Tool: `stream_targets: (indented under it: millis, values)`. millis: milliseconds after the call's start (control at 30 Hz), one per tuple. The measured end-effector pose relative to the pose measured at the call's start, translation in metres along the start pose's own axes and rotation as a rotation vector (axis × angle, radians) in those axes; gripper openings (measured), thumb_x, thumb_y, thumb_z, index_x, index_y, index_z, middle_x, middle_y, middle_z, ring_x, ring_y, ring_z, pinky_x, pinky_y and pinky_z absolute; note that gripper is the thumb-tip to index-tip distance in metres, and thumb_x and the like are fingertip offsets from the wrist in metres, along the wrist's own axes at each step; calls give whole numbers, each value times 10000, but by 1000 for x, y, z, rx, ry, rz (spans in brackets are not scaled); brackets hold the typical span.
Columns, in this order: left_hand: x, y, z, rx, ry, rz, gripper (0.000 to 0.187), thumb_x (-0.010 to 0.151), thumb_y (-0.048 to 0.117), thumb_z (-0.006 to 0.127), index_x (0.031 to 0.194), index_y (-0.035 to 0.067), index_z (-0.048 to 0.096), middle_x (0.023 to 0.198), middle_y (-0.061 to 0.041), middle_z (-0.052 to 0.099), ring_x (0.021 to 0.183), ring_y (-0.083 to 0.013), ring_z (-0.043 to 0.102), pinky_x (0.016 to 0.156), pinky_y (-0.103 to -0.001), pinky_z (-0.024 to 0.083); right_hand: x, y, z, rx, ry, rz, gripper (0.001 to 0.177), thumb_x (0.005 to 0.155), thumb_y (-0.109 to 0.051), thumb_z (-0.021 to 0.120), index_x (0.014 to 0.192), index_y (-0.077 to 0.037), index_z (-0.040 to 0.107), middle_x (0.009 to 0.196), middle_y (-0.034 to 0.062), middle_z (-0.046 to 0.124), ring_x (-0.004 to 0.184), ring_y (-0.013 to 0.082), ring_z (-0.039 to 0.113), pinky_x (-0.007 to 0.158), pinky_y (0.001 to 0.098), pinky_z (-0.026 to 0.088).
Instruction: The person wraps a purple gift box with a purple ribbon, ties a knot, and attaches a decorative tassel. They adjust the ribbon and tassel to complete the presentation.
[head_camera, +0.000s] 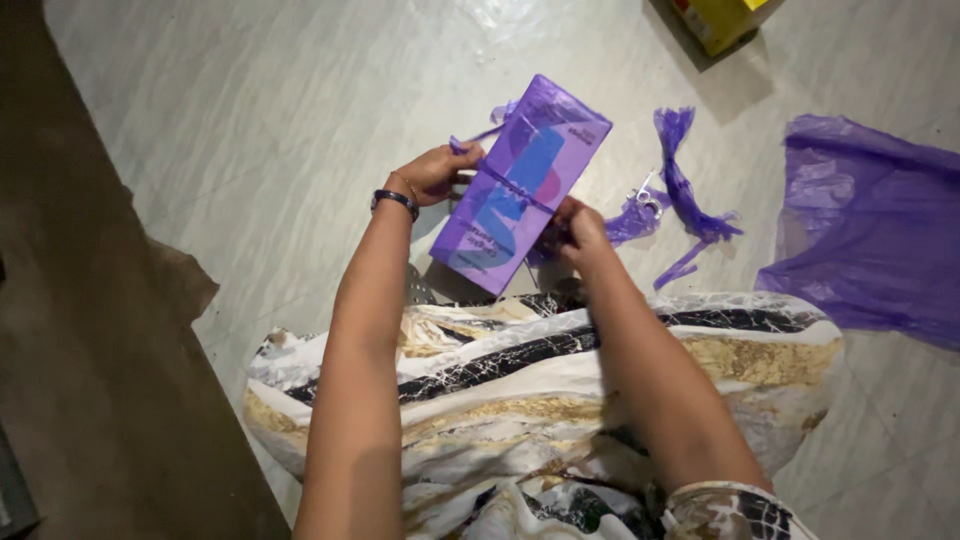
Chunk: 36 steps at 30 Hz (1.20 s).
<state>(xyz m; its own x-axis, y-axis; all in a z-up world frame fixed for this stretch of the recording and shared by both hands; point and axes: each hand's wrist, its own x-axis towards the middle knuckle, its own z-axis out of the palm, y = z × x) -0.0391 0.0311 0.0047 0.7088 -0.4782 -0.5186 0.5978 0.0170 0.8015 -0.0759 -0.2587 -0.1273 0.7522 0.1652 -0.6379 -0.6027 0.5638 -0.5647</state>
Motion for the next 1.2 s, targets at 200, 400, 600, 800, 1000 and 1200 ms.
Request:
stream_targets:
  millis: [200,400,600,800,1000,1200]
  values:
    - [-35,41,27,179,16,173,264,986,458,626,1009,204,691,1232,50,634,1163,-79,590,926,-372,532,-65,-74,44,-300,28,-50,440,1091,-270,279,1498,-179,417,930,73,684,779,155,580,698,343,514]
    - [-72,71,47,456,35,285,250,1000,351,627,943,111,666,1668,51,334,1156,-143,619,971,-385,549,-117,-138,81,-400,-345,-293,477,1014,-25,514,1488,-36,459,1198,124,679,1021,284,689,815,462,607]
    - [-91,68,57,967,61,541,110,986,146,669,947,72,740,1697,-24,335,1181,-224,691,1038,-352,528,-136,-163,90,-692,-648,-608,563,994,-19,661,1492,-158,437,1296,54,611,1131,147,630,964,307,593]
    - [-110,53,71,1320,240,728,128,929,60,669,913,85,793,1626,16,392,1086,-233,712,908,-360,580,-141,-162,90,-1197,-487,-732,404,867,28,720,1182,-118,512,1019,35,668,933,113,633,723,281,522]
    - [-106,37,69,1498,359,722,166,994,124,646,1103,68,758,1587,31,466,982,-252,728,866,-340,597,-141,-148,87,-1486,-420,-925,429,890,200,522,1223,-68,559,786,103,567,698,192,488,641,311,436]
    - [-99,19,57,1550,367,887,337,968,162,654,1295,85,678,1542,27,515,1175,-242,697,940,-329,592,-146,-146,87,-1566,-500,-786,288,964,108,551,1177,-80,593,899,136,669,754,232,588,587,381,455]
